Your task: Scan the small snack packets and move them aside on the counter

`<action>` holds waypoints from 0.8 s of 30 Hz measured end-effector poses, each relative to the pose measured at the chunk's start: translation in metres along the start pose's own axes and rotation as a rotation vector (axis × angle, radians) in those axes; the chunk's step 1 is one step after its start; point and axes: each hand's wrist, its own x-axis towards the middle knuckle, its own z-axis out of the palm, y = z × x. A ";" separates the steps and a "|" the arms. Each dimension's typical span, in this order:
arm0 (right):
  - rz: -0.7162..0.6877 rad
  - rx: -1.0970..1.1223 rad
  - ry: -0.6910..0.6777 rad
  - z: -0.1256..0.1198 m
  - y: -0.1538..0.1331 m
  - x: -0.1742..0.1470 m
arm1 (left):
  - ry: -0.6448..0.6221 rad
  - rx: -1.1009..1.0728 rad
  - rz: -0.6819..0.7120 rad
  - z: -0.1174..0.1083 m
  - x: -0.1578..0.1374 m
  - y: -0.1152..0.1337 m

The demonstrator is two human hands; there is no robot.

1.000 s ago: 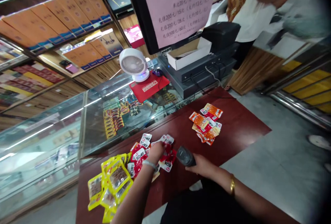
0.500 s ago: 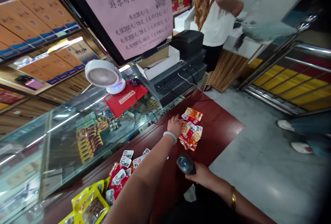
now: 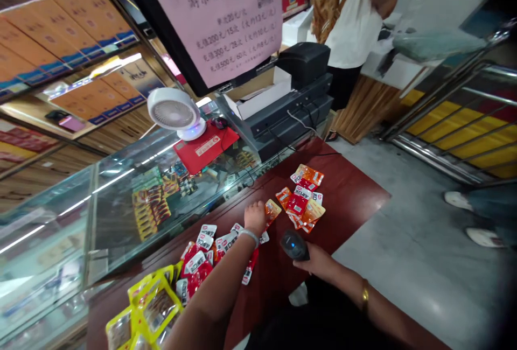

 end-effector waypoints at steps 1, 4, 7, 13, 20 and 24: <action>0.028 0.005 -0.007 0.002 -0.003 0.000 | -0.009 -0.018 -0.012 0.003 -0.006 -0.004; 0.107 0.009 -0.036 0.008 -0.017 0.002 | -0.035 -0.084 0.004 0.009 -0.024 -0.017; 0.108 0.004 -0.035 0.017 -0.035 0.005 | -0.060 -0.149 0.049 0.013 -0.039 -0.028; 0.092 -0.049 -0.015 0.040 -0.058 0.005 | -0.066 -0.193 0.093 0.014 -0.065 -0.043; 0.027 -0.016 -0.075 0.053 -0.044 0.001 | -0.092 -0.076 0.013 -0.012 -0.094 -0.083; 0.063 -0.010 -0.059 0.051 -0.034 0.001 | -0.061 0.000 0.029 -0.024 -0.082 -0.076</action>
